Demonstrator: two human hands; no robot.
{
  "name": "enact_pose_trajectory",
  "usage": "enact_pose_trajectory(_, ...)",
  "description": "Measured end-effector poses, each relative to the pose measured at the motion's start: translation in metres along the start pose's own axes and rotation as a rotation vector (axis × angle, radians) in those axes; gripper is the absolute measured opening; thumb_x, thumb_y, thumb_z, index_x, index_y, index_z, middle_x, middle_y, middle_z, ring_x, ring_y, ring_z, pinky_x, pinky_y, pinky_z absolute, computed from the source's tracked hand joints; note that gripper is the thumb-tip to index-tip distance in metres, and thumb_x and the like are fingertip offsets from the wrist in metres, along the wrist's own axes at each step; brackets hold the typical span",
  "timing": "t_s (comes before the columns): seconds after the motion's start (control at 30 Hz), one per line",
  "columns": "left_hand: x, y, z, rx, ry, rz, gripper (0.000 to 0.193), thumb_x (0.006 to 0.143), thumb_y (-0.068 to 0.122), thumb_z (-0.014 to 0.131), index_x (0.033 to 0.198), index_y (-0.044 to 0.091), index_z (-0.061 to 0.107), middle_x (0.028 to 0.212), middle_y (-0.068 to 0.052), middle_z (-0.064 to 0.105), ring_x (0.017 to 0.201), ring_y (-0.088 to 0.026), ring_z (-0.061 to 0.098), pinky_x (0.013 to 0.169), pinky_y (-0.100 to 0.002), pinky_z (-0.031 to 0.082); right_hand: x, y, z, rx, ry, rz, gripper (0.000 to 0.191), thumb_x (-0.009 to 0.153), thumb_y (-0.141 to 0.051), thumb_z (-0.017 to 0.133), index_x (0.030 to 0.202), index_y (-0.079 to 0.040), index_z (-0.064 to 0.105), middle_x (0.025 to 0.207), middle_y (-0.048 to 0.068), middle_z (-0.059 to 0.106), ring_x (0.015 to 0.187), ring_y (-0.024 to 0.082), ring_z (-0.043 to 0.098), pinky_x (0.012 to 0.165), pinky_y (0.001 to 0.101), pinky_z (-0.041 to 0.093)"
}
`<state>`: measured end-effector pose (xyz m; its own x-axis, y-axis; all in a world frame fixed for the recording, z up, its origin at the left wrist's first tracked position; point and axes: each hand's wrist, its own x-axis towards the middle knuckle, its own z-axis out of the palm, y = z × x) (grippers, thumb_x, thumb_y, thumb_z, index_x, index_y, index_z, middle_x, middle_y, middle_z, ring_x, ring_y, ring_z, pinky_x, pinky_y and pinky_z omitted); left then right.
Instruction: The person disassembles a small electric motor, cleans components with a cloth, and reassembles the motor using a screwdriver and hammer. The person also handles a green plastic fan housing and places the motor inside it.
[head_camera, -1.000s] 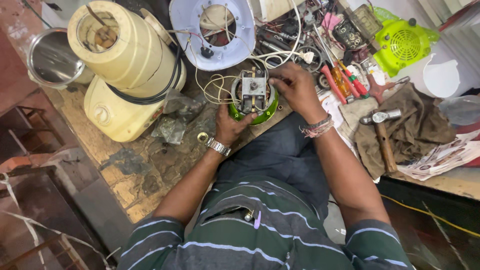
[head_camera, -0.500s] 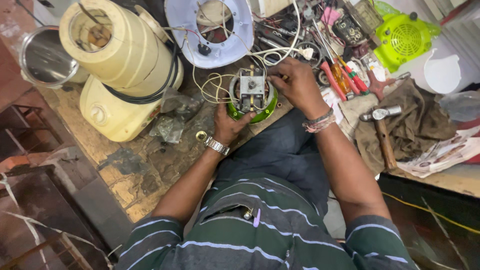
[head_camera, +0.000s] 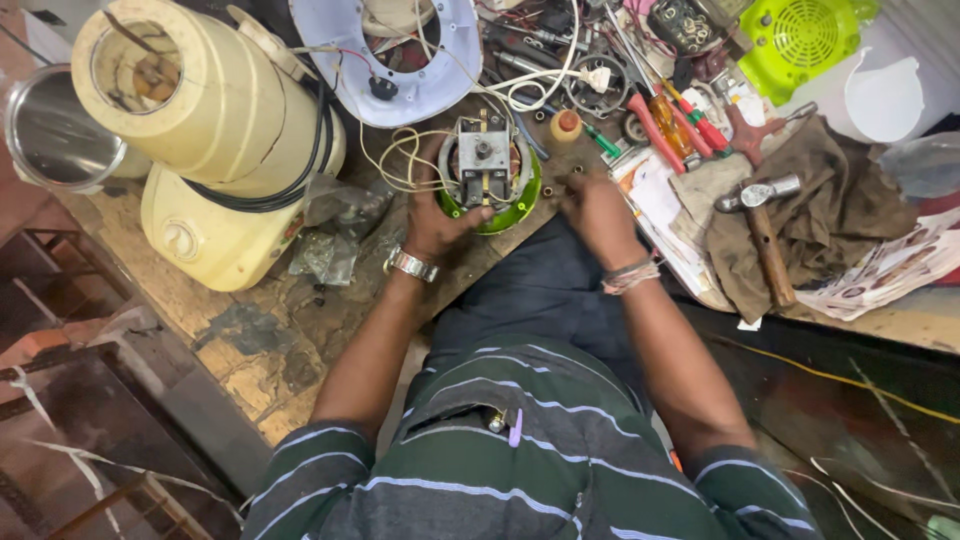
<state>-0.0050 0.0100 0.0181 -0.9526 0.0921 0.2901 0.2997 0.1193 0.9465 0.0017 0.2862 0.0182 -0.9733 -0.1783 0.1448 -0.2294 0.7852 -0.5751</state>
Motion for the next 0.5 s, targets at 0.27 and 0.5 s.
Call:
enact_pose_trajectory(0.27, 0.000, -0.006, -0.002, -0.048, 0.008, -0.057, 0.112, 0.070, 0.047, 0.095, 0.155, 0.007, 0.035, 0.147, -0.017, 0.057, 0.136, -0.030, 0.059, 0.117, -0.041, 0.051, 0.010, -0.001, 0.021, -0.181, 0.143, 0.011, 0.024, 0.091, -0.011, 0.070, 0.113, -0.002, 0.073, 0.094, 0.021, 0.061, 0.087, 0.041, 0.062, 0.072, 0.0504, 0.049)
enact_pose_trajectory(0.5, -0.015, -0.004, 0.020, -0.048, 0.189, -0.069, 0.110, 0.072, 0.049, 0.093, 0.154, 0.006, 0.033, 0.146, -0.016, 0.056, 0.135, -0.029, 0.060, 0.116, -0.041, 0.052, 0.025, -0.002, 0.046, -0.135, 0.040, -0.059, 0.013, 0.086, -0.008, 0.068, 0.098, -0.005, 0.073, 0.097, 0.019, 0.063, 0.089, 0.040, 0.063, 0.076, 0.0496, 0.052)
